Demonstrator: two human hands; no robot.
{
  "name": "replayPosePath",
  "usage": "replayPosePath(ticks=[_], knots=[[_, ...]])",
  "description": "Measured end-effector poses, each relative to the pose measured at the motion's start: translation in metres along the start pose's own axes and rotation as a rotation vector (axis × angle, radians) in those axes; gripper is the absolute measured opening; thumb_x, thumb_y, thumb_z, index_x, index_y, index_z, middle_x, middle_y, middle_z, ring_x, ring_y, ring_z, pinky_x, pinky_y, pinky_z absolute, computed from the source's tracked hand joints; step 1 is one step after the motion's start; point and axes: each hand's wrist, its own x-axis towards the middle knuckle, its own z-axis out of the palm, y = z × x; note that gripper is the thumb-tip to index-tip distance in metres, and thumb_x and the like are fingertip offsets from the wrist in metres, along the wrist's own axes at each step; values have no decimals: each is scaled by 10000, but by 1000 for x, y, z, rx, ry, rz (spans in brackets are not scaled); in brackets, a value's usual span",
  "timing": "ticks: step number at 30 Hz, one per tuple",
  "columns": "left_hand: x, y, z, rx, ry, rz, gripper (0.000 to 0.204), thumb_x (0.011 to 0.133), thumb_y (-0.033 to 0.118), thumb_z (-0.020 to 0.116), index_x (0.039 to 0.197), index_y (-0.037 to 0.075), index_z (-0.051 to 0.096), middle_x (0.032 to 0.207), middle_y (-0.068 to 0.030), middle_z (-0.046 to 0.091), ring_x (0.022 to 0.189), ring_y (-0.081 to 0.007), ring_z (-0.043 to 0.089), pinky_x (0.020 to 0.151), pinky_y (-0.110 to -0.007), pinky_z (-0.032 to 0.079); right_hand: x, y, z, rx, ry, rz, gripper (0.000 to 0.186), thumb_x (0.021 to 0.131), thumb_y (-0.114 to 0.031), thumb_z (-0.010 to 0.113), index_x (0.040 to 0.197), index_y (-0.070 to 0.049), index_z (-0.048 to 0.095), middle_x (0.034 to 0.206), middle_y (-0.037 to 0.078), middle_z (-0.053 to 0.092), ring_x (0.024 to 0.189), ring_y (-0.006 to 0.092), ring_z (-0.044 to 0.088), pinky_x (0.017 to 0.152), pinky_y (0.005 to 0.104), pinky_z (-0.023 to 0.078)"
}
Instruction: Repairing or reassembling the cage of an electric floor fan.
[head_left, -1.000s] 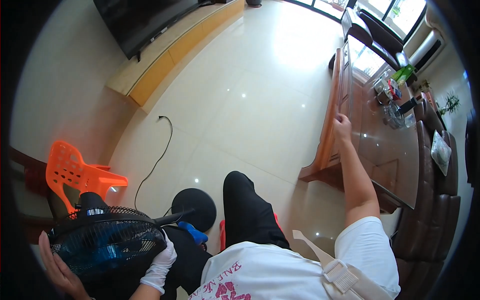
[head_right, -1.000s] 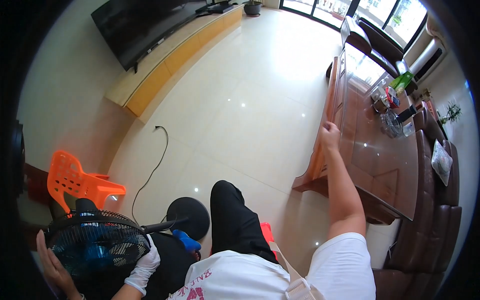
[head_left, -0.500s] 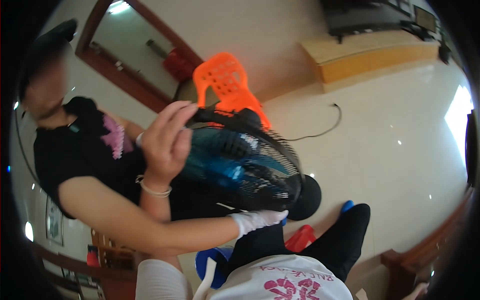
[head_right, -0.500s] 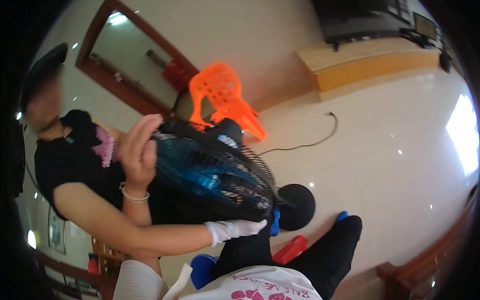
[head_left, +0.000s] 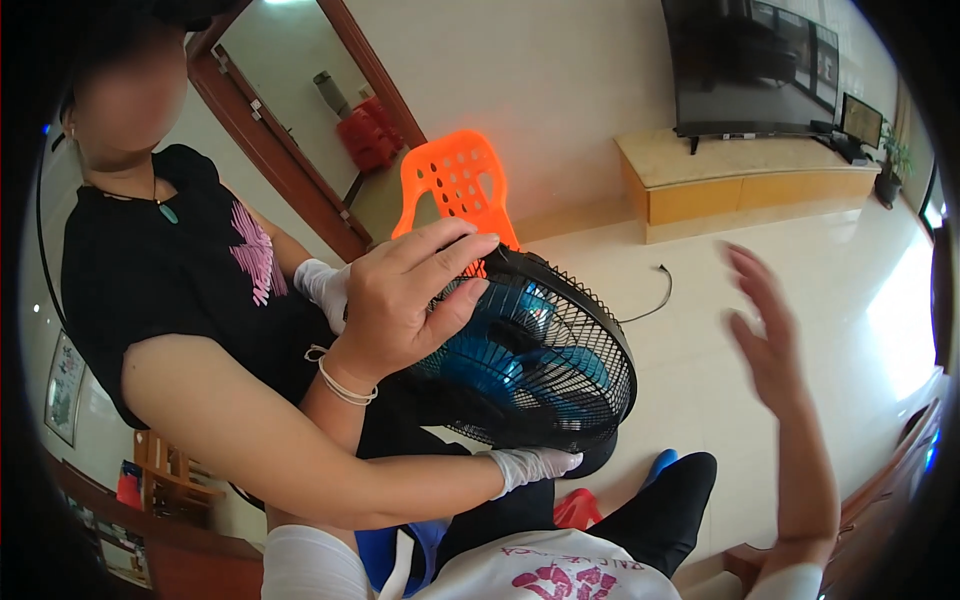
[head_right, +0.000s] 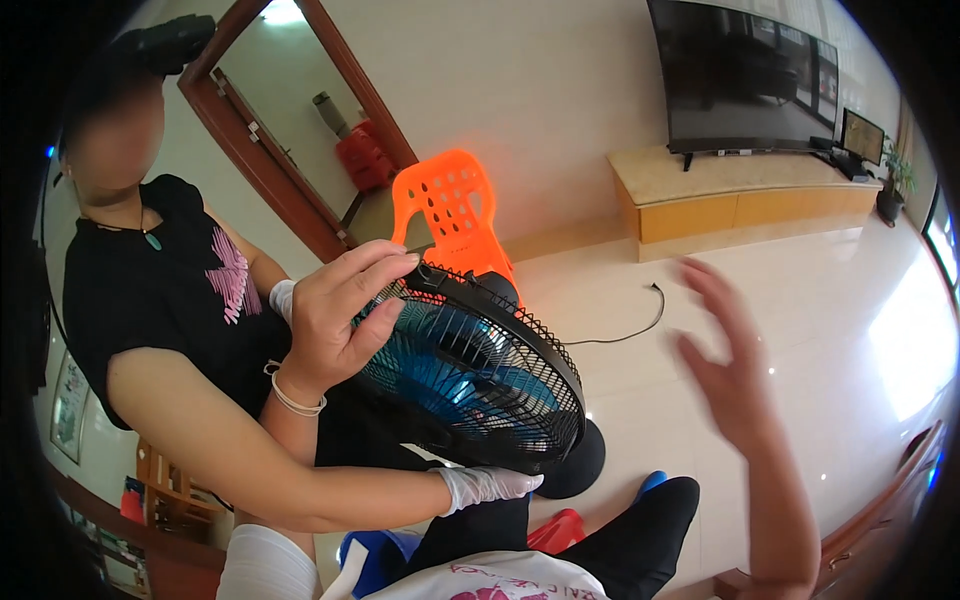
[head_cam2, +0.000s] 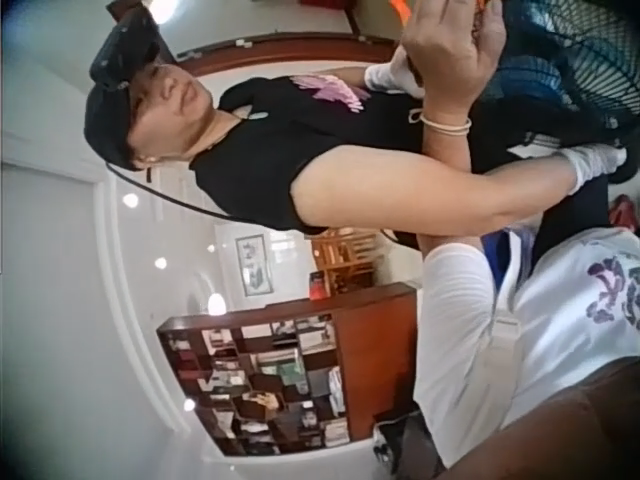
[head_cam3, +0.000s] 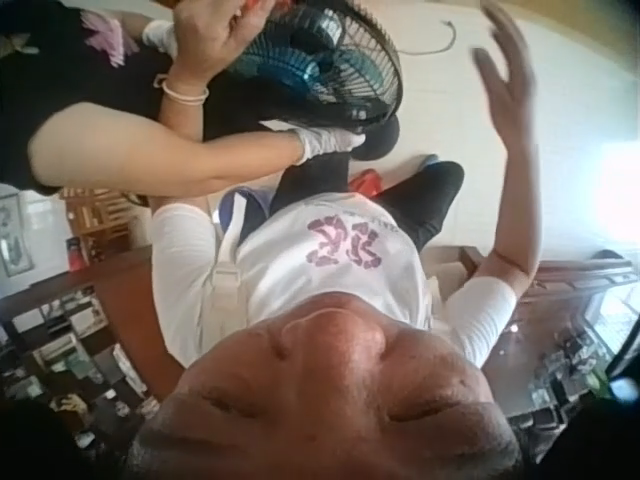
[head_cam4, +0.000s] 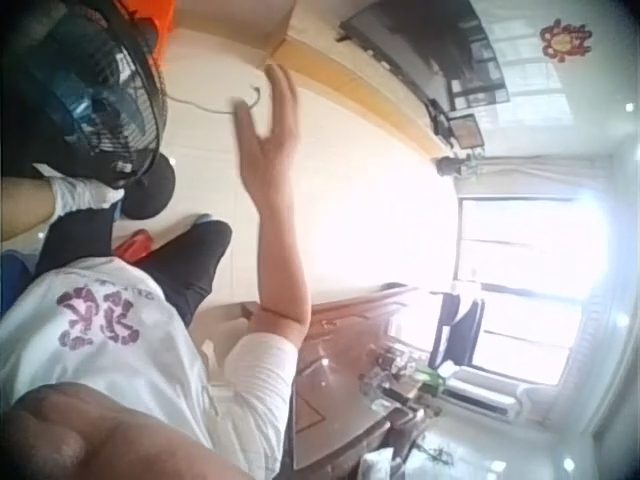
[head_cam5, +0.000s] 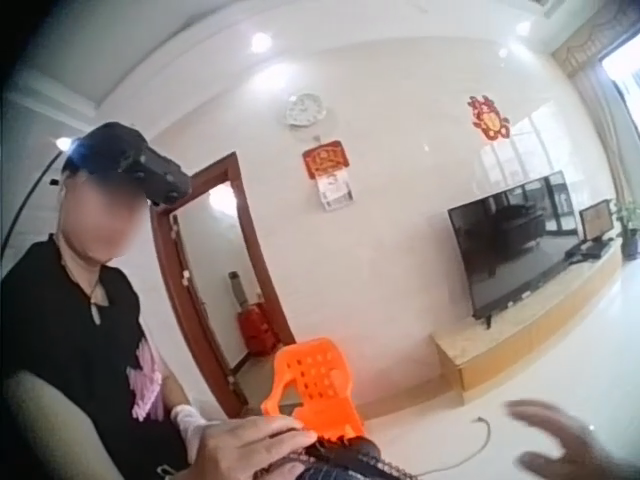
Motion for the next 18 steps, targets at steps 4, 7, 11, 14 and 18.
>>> replayPosePath(ticks=[4,7,11,14,18], knots=[[0,-3,1,-70,22,5,277,754,111,709,1020,48,667,973,-94,666,760,-262,663,654,-335,526,78,-83,91,279,-182,-346,437,902,-104,631,1313,-31,503,1223,181,596,1141,315,582,954,365,446],[-1,-1,9,-93,134,-20,308,752,105,717,1040,40,627,967,-106,664,790,-283,670,675,-345,533,81,-97,115,285,-232,-264,389,903,-98,621,1276,-31,531,1085,179,653,986,294,651,851,361,493],[-6,-1,8,-265,208,-130,445,773,131,731,1134,4,504,961,-152,659,856,-294,678,757,-347,542,82,-96,124,305,-191,-268,325,900,-62,606,1223,-32,571,1007,167,674,900,265,670,793,333,506],[-11,-7,13,-293,220,-127,482,771,129,738,1149,-9,473,963,-164,647,867,-301,676,782,-347,541,82,-93,130,336,-163,-233,309,894,-69,615,1193,-2,581,1000,169,674,916,259,669,799,327,504],[-12,-4,14,-349,303,-180,459,765,104,733,1139,-11,492,1028,-175,623,881,-309,667,792,-357,535,82,-93,133,312,-123,-178,312,895,-119,619,1166,32,581,960,166,677,893,242,663,781,323,502]])
